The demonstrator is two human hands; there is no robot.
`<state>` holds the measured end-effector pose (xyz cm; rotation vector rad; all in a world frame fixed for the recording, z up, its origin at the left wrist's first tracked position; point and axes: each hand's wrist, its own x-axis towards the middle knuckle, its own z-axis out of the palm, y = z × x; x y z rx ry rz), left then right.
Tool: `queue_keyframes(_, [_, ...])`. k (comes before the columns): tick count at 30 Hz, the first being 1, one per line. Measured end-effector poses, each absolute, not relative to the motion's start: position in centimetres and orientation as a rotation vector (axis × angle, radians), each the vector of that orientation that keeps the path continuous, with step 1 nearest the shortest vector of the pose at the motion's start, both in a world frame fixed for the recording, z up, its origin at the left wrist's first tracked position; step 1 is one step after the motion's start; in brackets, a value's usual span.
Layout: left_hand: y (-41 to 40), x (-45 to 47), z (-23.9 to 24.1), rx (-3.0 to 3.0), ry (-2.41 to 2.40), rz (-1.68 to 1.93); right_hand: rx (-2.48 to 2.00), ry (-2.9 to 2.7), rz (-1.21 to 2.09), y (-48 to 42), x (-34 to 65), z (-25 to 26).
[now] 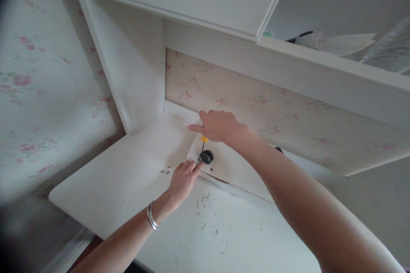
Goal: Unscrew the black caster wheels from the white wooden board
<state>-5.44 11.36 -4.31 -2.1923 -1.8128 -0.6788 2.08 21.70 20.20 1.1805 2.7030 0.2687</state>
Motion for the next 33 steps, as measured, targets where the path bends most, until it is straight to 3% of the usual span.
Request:
queue_keyframes(5, [11.3,-5.5,-4.3,-2.188,-1.811,-0.653,1.258,2.521,0.513,22.4,2.5,20.3])
queue_keyframes(12, [11.4,-5.5,-4.3,-2.192,-1.802,-0.693,0.971,2.726,0.23,23.4,3.2,20.4])
queue_keyframes(26, [11.2,-5.5,-4.1,-2.188,-1.807,-0.658,0.773,2.764,-0.018,23.4,4.6,21.0])
queue_keyframes(33, [11.2,-5.3,-4.0,-2.175,-1.817,-0.643,1.345,2.587,0.284,22.7,4.1,20.2])
